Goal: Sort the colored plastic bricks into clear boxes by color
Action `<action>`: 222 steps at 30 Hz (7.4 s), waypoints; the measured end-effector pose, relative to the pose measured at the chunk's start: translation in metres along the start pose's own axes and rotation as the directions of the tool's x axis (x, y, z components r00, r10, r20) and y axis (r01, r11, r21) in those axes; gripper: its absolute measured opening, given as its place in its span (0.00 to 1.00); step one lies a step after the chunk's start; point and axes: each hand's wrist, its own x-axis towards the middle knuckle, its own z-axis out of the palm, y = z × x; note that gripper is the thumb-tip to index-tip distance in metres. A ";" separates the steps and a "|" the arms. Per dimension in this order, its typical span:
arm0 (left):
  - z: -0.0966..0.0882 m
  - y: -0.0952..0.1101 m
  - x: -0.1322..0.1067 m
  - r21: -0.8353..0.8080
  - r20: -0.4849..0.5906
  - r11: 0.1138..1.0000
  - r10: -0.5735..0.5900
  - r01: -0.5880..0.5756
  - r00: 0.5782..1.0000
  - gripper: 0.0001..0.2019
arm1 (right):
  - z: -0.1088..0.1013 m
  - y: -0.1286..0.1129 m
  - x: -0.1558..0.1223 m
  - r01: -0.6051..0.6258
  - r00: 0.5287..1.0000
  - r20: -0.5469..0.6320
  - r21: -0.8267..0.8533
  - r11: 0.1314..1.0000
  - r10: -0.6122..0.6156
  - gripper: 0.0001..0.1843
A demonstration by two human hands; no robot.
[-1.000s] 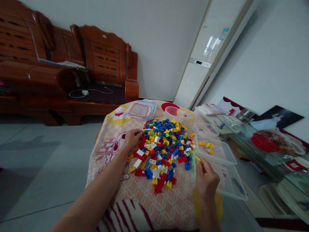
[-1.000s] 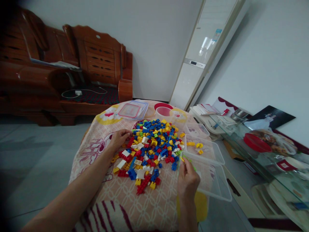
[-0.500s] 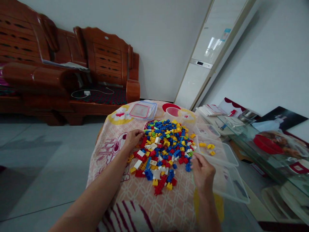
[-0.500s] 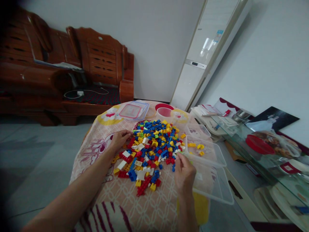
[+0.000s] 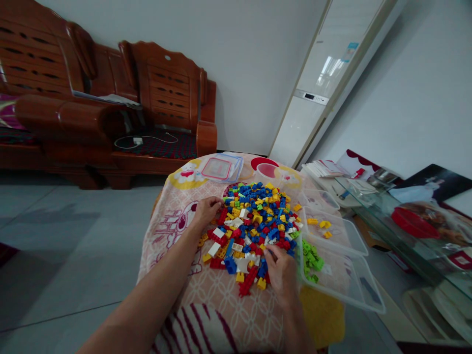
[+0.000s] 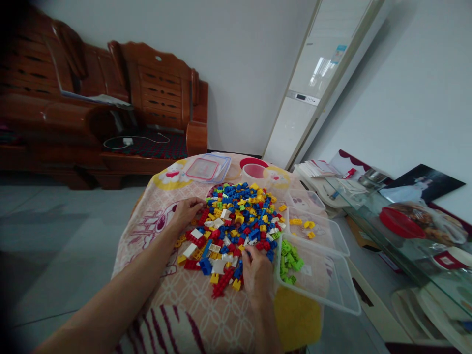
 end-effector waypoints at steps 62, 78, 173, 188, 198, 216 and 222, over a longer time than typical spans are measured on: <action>0.001 -0.007 0.004 -0.071 0.009 0.997 0.004 -0.003 1.000 0.12 | 0.020 -0.059 0.070 0.109 0.972 0.235 -0.358 0.927 -0.023 0.14; 0.001 -0.011 0.006 -0.056 0.004 0.998 0.019 -0.019 1.000 0.11 | -0.002 -0.046 0.063 0.046 0.992 -0.119 0.012 0.999 -0.044 0.16; 0.002 -0.001 0.002 -0.092 0.011 0.996 -0.007 0.008 1.000 0.10 | -0.002 -0.034 0.019 -0.021 0.999 0.032 0.327 0.945 0.011 0.21; 0.004 -0.015 0.006 -0.058 0.011 0.998 0.029 -0.029 1.000 0.11 | -0.008 -0.053 0.007 0.156 0.948 0.307 -0.199 0.967 -0.090 0.07; 0.005 -0.017 0.007 -0.074 0.017 0.997 0.012 -0.010 1.000 0.11 | -0.019 -0.036 0.011 0.034 0.983 0.168 0.204 0.978 -0.070 0.12; 0.002 0.004 0.001 -0.033 -0.014 0.999 0.003 -0.004 1.000 0.09 | -0.071 0.032 0.067 0.019 0.911 -0.412 0.032 0.999 -0.004 0.19; 0.001 -0.001 0.001 -0.049 0.002 0.999 0.024 -0.024 1.000 0.10 | 0.016 -0.073 0.019 0.523 0.842 0.045 0.172 0.835 -0.537 0.20</action>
